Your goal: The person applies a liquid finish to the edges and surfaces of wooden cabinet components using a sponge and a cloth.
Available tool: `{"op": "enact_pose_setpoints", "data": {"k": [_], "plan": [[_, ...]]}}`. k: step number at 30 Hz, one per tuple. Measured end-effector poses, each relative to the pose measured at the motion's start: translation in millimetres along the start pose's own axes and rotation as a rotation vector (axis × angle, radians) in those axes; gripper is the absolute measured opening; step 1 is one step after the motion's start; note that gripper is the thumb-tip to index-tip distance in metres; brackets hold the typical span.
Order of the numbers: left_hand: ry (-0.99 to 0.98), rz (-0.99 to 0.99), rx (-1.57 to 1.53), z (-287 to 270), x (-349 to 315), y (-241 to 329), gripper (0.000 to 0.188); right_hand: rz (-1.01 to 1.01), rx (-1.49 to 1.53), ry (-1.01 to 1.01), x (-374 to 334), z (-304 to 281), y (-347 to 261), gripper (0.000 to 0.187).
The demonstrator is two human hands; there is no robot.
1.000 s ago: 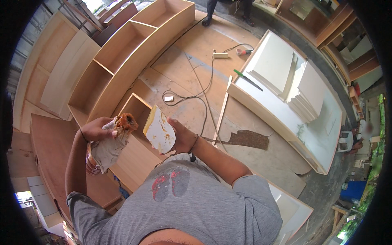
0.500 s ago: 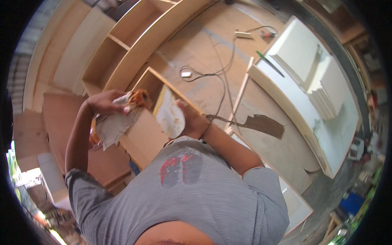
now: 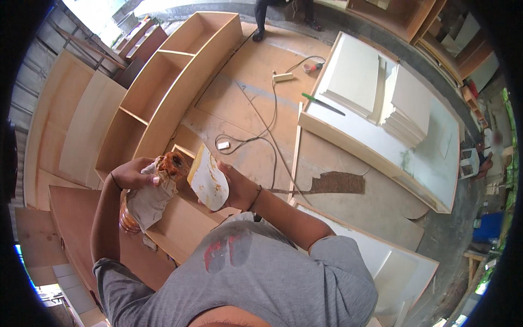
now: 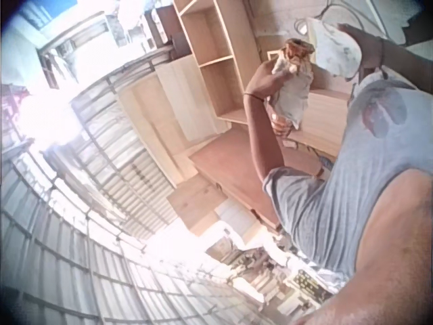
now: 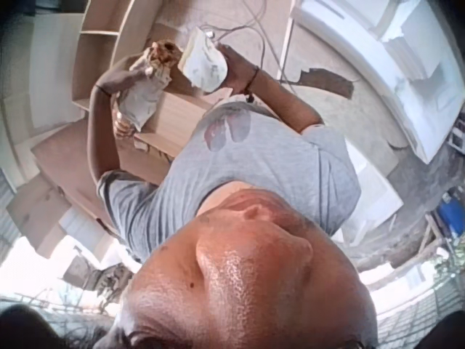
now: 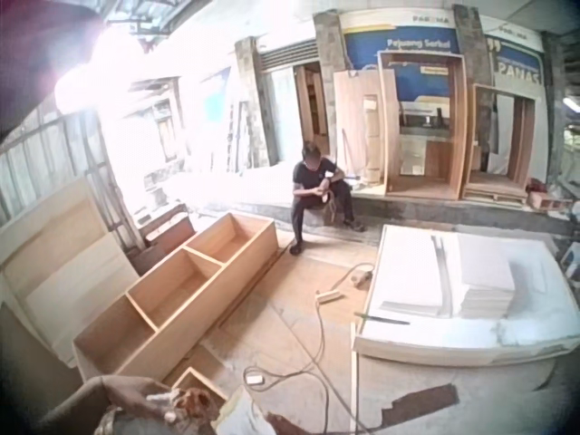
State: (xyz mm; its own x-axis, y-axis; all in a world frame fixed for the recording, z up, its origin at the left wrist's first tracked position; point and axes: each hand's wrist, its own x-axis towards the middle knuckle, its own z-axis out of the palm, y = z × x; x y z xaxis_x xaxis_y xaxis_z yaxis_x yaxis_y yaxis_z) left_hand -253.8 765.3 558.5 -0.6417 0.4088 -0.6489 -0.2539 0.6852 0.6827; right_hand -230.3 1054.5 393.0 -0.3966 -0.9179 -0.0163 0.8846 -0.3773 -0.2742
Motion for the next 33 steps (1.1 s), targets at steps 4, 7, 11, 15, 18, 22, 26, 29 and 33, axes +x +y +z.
{"op": "enact_pose_setpoints", "data": {"k": [4, 7, 11, 15, 18, 22, 26, 29, 33], "plan": [[-0.036, -0.03, 0.103, -1, 4, 9, 0.077, -0.045, 0.026, -0.07, -1, -5, 5, 0.085], [-0.057, -0.096, 0.142, -1, 6, 17, 0.076, -0.062, -0.019, -0.016, -9, 6, 6, 0.081], [-0.056, -0.139, 0.271, -5, 4, 23, 0.065, -0.036, -0.029, 0.042, -10, 5, 13, 0.079], [-0.087, -0.251, 0.37, -4, 2, 51, 0.065, 0.017, -0.044, 0.131, -8, -4, 14, 0.071], [-0.087, -0.24, 0.383, -5, 12, 62, 0.069, -0.016, -0.121, 0.134, -11, -1, 5, 0.075], [-0.102, -0.291, 0.377, -8, 8, 68, 0.074, -0.018, -0.154, 0.105, -7, 0, 4, 0.081], [-0.099, -0.339, 0.443, -5, 12, 69, 0.076, 0.0, -0.126, 0.091, -10, 1, 6, 0.079], [-0.103, -0.376, 0.49, -5, 11, 74, 0.077, 0.015, -0.139, 0.135, -8, -1, 11, 0.078], [-0.093, -0.393, 0.465, -4, 8, 73, 0.077, -0.009, -0.262, 0.174, -8, 12, 9, 0.074]]}}
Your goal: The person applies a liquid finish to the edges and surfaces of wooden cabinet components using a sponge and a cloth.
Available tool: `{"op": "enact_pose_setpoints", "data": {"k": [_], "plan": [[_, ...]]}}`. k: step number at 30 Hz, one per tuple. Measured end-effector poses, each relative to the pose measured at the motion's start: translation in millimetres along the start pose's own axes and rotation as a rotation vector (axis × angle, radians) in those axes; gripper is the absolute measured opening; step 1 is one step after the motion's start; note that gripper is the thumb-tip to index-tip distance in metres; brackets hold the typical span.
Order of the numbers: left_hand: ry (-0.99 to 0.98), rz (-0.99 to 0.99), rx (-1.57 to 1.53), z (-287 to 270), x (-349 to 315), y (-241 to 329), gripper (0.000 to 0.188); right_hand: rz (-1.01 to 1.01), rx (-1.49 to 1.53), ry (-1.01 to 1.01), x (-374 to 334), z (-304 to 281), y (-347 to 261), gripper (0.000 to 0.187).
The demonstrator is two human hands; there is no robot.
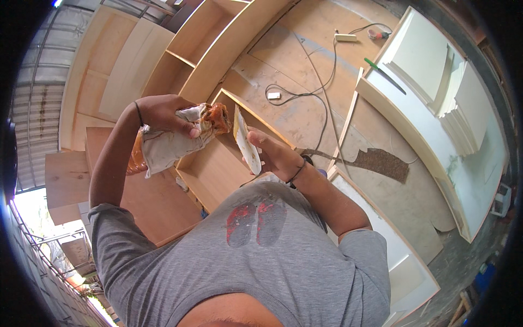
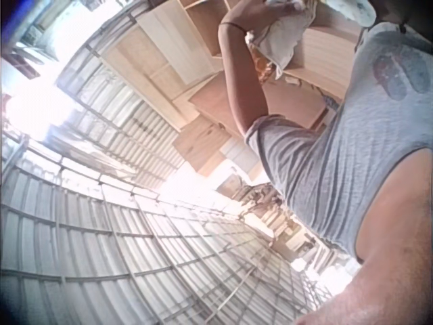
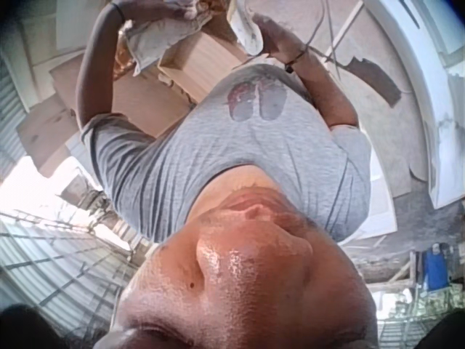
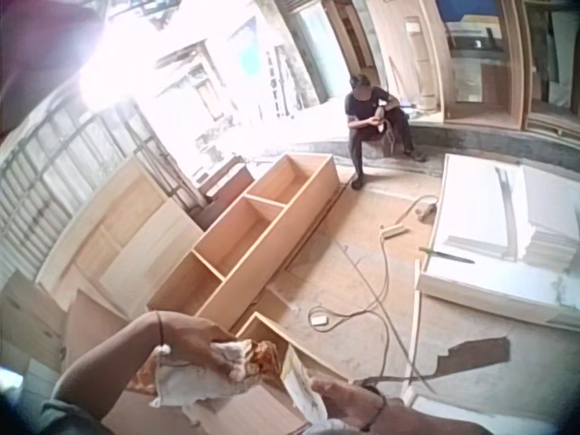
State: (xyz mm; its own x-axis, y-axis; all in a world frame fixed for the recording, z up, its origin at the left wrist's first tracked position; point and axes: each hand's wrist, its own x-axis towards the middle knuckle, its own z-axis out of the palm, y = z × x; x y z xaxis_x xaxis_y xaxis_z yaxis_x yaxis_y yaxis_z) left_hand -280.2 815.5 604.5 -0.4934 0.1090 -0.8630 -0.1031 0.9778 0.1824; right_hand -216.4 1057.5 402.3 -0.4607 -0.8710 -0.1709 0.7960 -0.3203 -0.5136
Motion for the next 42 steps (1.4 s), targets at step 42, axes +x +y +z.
{"op": "enact_pose_setpoints", "data": {"k": [42], "plan": [[0.127, 0.202, -0.199, 76, -27, -79, 0.077, 0.063, -0.263, 0.006, 12, 57, 33, 0.077]]}}
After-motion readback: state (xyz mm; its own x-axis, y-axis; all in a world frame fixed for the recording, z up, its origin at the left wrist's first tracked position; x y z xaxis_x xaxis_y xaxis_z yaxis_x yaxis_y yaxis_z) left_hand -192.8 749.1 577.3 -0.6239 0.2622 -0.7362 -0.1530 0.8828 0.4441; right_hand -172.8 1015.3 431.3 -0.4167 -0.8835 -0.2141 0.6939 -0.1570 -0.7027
